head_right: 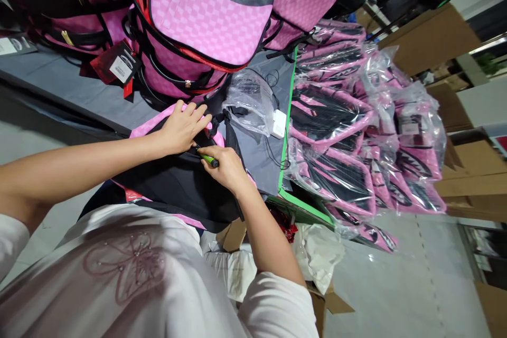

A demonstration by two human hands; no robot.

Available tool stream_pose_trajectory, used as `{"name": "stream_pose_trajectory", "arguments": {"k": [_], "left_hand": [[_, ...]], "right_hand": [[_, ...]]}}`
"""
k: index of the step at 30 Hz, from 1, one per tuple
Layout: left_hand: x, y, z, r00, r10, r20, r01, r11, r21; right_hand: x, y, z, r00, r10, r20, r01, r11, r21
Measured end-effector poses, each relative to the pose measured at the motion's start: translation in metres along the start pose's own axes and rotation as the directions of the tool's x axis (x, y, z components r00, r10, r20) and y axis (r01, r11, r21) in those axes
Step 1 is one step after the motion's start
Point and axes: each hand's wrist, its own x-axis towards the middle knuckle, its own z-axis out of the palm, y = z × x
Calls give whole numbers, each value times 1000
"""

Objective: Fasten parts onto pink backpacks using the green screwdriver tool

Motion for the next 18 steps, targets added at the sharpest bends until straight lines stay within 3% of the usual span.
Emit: {"name": "stream_pose_trajectory", "arguments": {"k": [9, 18], "left_hand": [[2, 1, 1, 1000, -13, -13, 14, 999, 45], [3, 1, 4, 999, -15, -31, 17, 997, 73]], "right_hand": [[2, -8, 1, 998, 30, -46, -33, 997, -64], [0, -21, 6, 979, 190, -79, -199, 971, -131]]}}
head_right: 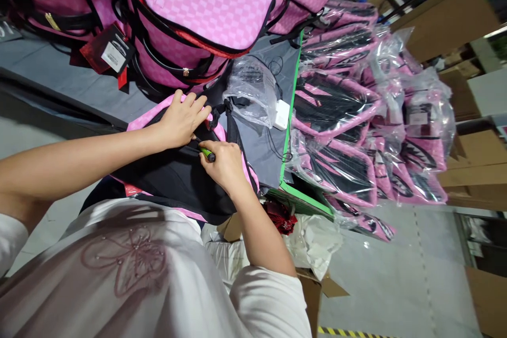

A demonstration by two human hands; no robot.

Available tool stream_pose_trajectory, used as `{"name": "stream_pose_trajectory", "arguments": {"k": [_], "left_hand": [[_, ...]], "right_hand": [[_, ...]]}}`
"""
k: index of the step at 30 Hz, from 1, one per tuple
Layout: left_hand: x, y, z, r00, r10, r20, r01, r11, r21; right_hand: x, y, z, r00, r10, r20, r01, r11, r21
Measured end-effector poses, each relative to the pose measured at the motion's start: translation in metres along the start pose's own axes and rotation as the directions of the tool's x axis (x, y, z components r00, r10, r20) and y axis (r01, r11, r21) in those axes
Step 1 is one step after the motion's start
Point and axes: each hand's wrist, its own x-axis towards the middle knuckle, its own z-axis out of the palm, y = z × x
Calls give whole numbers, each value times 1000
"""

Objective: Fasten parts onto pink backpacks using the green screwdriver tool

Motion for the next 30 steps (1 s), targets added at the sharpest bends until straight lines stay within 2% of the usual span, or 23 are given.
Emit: {"name": "stream_pose_trajectory", "arguments": {"k": [5, 8, 12, 15, 19, 23, 26, 30], "left_hand": [[-1, 0, -1, 1000, -1, 4, 1, 1000, -25], [-1, 0, -1, 1000, -5, 11, 5, 998, -56], [0, 0, -2, 1000, 7, 26, -7, 1000, -30], [0, -1, -2, 999, 10, 32, -10, 1000, -13], [0, -1, -2, 999, 3, 40, -2, 1000, -9], [0, 0, -3, 999, 4, 44, -2, 999, -38], [-1, 0, -5, 1000, 8, 27, -6, 999, -42], [-1, 1, -7, 999, 21, 26, -21, 1000, -11]], "right_hand": [[-2, -1, 1, 1000, 27, 1, -27, 996, 83], [-4, 0, 4, 998, 50, -32, -48, 997, 60], [-4, -2, 8, 995, 75, -60, -66, 990, 127], [-4, -6, 12, 983, 126, -134, -121, 992, 45], [-8, -10, 23, 970, 111, -216, -92, 991, 95], [-12, -15, 34, 924, 179, -338, -173, 984, 49], [-12, -17, 38, 915, 195, -353, -167, 980, 109], [-11, -17, 41, 898, 194, -395, -175, 981, 86]]}}
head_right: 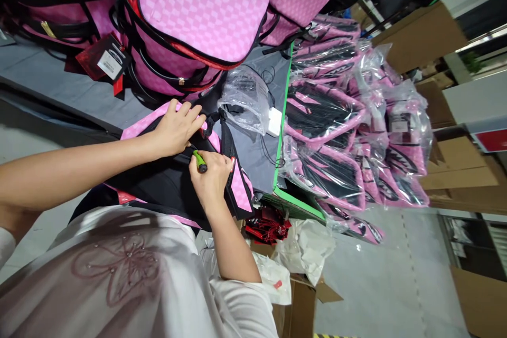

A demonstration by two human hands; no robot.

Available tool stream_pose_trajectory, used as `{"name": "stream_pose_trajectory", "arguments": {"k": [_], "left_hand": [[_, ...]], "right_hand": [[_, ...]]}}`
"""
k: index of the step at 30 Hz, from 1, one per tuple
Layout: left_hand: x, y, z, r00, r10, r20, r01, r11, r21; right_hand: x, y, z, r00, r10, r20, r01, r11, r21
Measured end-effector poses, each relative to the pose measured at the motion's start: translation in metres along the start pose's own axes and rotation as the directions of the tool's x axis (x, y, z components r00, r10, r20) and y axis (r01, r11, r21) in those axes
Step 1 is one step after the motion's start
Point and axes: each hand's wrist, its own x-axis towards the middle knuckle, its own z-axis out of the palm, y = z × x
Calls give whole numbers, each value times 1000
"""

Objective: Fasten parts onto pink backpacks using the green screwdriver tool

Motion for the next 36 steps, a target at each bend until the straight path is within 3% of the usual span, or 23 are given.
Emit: {"name": "stream_pose_trajectory", "arguments": {"k": [9, 13, 17, 22, 25, 29, 32, 36], "left_hand": [[-1, -1, 2, 1000, -1, 0, 1, 1000, 4], [-1, -2, 2, 1000, -2, -16, 2, 1000, -3], [-1, -3, 1, 1000, 1, -8, -1, 1000, -12], [0, -2, -3, 1000, -5, 23, 5, 1000, 0], [1, -12, -10, 996, 53, 74, -53, 999, -4], [-3, -36, -25, 963, 163, 215, -154, 986, -58], [-8, -44, -34, 949, 89, 302, -67, 994, -83], [-9, -35, -33, 945, -10, 327, 16, 1000, -14]], "right_hand": [[1, 4, -2, 997, 22, 68, -31, 990, 139], [3, 0, -4, 996, 48, 73, -52, 997, 64], [5, -3, -6, 993, 27, 118, -41, 992, 120], [5, -4, -4, 995, 33, 93, -42, 995, 94], [4, -1, -3, 992, 28, 127, -51, 983, 179], [1, 2, -5, 995, 37, 88, -52, 982, 182], [-1, 0, -4, 997, 18, 77, -32, 982, 186], [0, -4, 1, 997, 24, 74, -39, 976, 213]]}}
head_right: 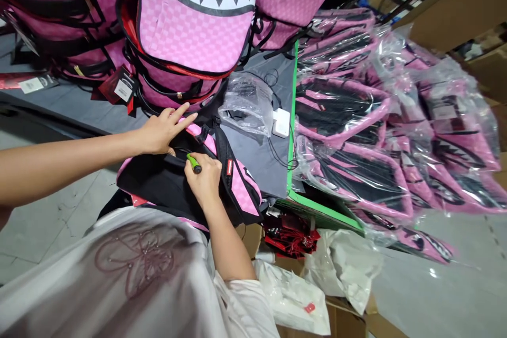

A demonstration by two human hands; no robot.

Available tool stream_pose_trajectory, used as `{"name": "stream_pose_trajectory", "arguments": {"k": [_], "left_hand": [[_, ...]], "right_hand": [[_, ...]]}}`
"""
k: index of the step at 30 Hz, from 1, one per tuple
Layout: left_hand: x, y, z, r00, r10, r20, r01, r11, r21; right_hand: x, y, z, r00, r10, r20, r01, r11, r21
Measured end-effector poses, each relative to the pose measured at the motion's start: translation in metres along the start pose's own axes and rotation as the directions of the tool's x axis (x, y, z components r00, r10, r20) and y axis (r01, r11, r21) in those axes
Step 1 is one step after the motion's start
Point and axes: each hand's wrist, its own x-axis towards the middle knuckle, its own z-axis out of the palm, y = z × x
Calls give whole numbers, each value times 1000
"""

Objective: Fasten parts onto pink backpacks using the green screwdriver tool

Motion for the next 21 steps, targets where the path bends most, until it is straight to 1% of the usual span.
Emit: {"name": "stream_pose_trajectory", "arguments": {"k": [3, 5, 7, 11, 17, 19, 21], "left_hand": [[5, 8, 4, 998, -60, -8, 60, 996, 68], [7, 9, 6, 998, -66, -10, 67, 994, 87], [8, 6, 7, 999, -40, -8, 40, 995, 90], [7, -4, 8, 999, 50, -17, -48, 995, 82], [6, -16, 7, 995, 98, 10, -99, 995, 27], [2, -16, 7, 998, 62, -1, -62, 998, -7], [-4, -13, 6, 998, -50, -23, 48, 998, -49]], "right_hand": [[1, 2, 5, 1000, 11, -7, -11, 1000, 7], [1, 4, 6, 1000, 5, -9, -5, 1000, 20], [0, 6, 5, 1000, -3, -9, 3, 999, 42], [-1, 6, 1, 1000, -5, -16, 6, 998, 55], [0, 2, -1, 1000, 4, -26, -2, 997, 73], [-1, 1, -2, 1000, 3, -31, -1, 997, 84], [-3, 0, -3, 999, 5, -33, -2, 996, 86]]}}
